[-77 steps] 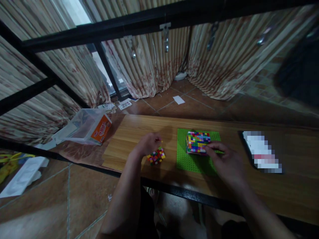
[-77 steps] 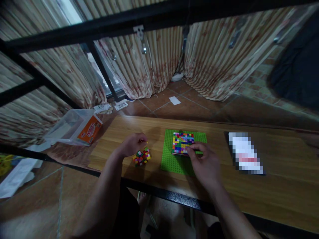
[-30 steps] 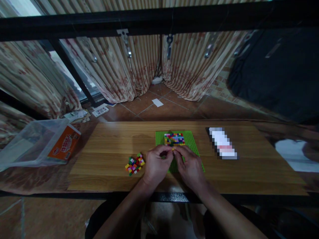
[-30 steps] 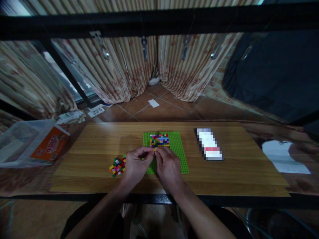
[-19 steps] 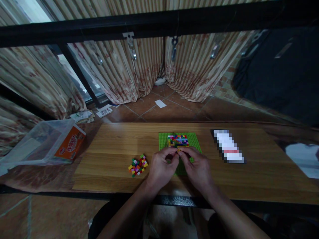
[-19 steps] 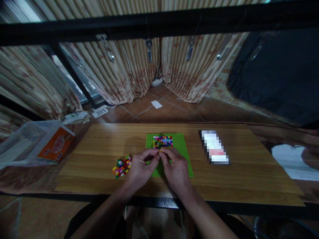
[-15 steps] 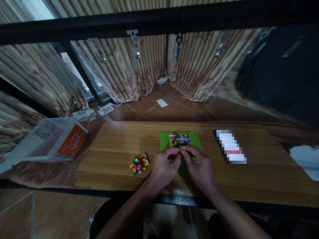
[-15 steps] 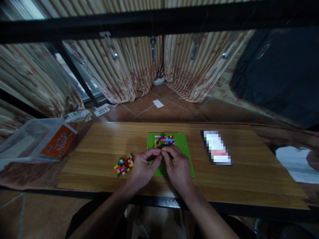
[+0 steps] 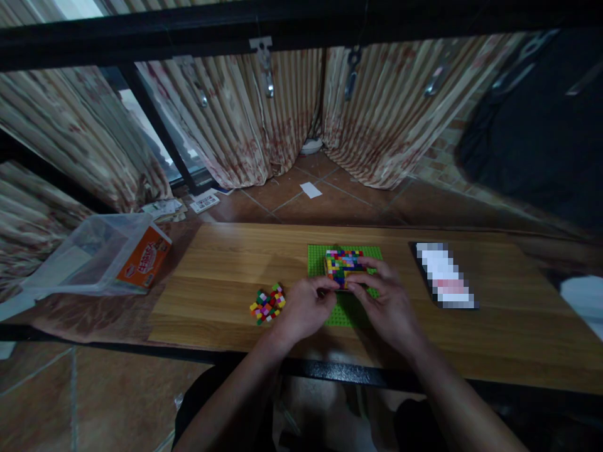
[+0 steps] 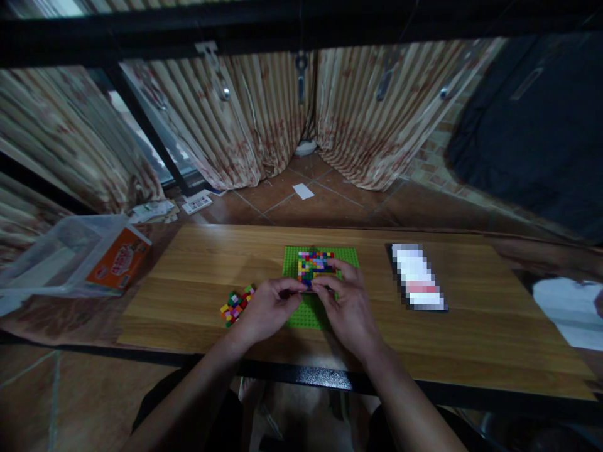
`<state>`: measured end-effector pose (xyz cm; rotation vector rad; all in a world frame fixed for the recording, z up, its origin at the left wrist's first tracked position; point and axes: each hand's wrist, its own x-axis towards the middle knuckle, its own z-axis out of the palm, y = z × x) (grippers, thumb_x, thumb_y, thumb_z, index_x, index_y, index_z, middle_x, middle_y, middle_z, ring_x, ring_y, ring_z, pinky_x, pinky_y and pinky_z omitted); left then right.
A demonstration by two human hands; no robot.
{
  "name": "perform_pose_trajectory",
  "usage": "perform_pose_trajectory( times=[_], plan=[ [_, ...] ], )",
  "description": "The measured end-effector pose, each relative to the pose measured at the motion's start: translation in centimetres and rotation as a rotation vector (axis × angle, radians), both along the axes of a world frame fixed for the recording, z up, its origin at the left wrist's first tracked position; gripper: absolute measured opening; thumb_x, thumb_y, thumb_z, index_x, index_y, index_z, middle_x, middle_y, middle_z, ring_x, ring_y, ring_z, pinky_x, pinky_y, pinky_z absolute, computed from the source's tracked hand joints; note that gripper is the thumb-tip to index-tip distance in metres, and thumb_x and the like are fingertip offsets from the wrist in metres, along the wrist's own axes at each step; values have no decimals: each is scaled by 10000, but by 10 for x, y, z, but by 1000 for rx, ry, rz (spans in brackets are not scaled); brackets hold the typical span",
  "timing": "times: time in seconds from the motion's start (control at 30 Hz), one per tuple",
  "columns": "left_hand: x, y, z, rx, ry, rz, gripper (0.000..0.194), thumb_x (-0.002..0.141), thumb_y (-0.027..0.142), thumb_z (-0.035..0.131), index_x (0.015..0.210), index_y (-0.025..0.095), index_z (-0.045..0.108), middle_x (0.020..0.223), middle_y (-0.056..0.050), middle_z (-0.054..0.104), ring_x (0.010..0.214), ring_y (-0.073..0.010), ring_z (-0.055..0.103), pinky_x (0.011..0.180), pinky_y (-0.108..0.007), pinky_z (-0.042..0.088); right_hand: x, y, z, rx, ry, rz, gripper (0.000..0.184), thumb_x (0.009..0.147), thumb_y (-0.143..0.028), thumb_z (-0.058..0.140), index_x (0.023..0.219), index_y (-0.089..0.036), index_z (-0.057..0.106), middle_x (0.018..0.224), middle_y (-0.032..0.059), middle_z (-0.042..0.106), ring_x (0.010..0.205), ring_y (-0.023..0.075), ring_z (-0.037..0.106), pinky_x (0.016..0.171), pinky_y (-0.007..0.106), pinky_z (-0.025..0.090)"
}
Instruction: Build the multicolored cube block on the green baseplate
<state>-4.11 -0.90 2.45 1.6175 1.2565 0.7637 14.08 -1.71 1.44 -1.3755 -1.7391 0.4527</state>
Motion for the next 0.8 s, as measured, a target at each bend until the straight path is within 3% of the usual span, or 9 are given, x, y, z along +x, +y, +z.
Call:
perform_pose_trajectory(
  times=[0.27, 0.8],
  plan=[
    [5, -6, -4, -7, 9, -49, 382, 810, 175, 527, 1146, 166, 708, 941, -57, 752, 746, -160, 670, 694, -268, 527, 0, 2, -5, -21, -24, -45, 164, 878, -375, 607, 842, -279, 734, 1206, 67, 599, 1148, 279, 547, 970, 520, 448],
    [10, -7, -5, 72, 38, -50, 350, 806, 152, 516, 1091, 156, 720, 905, -50, 752, 720, -149, 670, 694, -258, 535, -6, 3, -3, -85, 85, -115, 98, 814, -310, 628, 815, -237, 693, 1187, 75, 591, 1139, 251, 571, 993, 471, 443]
  ],
)
